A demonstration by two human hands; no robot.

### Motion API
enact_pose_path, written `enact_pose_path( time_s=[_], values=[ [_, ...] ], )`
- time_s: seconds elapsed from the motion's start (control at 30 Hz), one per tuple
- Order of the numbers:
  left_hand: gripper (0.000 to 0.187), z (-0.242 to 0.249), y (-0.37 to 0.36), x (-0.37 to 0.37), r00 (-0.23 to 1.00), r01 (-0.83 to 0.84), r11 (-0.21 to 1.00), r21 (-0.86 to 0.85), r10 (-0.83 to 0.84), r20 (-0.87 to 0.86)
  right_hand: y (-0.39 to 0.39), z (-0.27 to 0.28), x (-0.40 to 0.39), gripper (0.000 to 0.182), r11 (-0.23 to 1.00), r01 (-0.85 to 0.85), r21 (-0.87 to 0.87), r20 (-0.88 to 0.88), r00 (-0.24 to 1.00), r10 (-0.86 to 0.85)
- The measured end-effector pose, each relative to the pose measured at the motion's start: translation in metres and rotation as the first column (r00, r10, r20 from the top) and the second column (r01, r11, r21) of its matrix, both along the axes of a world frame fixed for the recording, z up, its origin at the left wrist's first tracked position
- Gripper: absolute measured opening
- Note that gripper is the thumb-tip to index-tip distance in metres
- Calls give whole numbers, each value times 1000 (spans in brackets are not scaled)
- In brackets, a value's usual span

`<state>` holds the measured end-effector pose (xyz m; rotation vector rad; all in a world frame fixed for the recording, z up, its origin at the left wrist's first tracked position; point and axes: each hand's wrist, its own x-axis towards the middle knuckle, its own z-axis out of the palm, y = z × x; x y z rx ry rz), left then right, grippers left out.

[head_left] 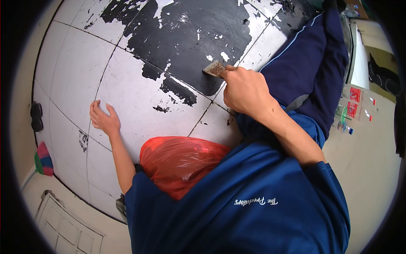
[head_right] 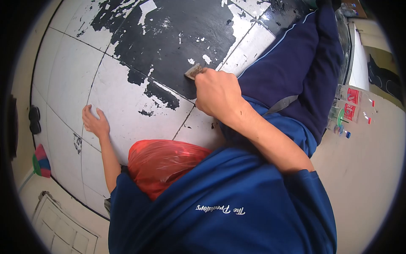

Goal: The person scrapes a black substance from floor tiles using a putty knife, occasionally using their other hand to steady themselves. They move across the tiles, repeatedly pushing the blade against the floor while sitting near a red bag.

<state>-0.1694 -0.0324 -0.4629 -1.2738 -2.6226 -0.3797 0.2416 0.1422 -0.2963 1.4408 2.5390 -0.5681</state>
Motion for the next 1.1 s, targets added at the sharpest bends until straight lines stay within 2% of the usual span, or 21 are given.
enact_pose_path(
  time_s=[0.07,0.17,0.27,0.3,0.4,0.57,0.67,0.7,0.8,0.9,1.0,1.03,1.1],
  values=[
    [43,2,-2,2,1000,8,1000,15,-8,7,-4,-3,-1,29,999,24,32,-27,999,-23],
    [43,0,-3,0,1000,1,1000,5,-1,-5,2,4,-9,29,997,11,-78,69,998,-6],
    [43,1,-1,1,1000,-18,1000,-6,18,-8,-13,-19,-5,35,995,12,98,-98,995,-2],
    [43,2,-1,0,1000,-12,1000,-11,12,-16,-18,-36,1,38,994,22,106,-169,986,-4],
    [43,-2,-2,0,1000,-12,1000,-10,12,-16,-29,-12,6,37,1000,-7,-8,-46,999,7],
    [43,-4,-4,-4,1000,-15,1000,-8,14,-27,-10,-35,-1,36,994,51,100,-159,987,-35],
    [43,-4,-4,-5,999,11,1000,1,-11,-31,-2,-21,-5,39,999,-13,49,-82,997,17],
    [43,-4,-6,-5,1000,4,1000,5,-4,-22,-1,-3,-5,33,996,-60,-73,16,998,61],
    [43,-3,-3,-5,1000,1,1000,10,0,-11,-13,-8,-3,26,1000,-7,-30,-47,999,5],
    [43,-5,-5,-2,1000,-5,1000,4,5,-12,-10,-36,-4,24,993,48,104,-128,991,-35],
    [43,-5,-4,-4,1000,-10,1000,5,10,-14,-5,-10,-5,35,1000,8,-10,5,1000,-8],
    [43,-4,-4,-3,1000,-12,1000,4,12,-5,0,5,-5,33,994,-31,-104,45,998,36],
    [43,-3,-3,-5,1000,-7,1000,6,7,-10,-4,-3,-3,32,999,3,-53,-26,1000,-4]
  ],
)
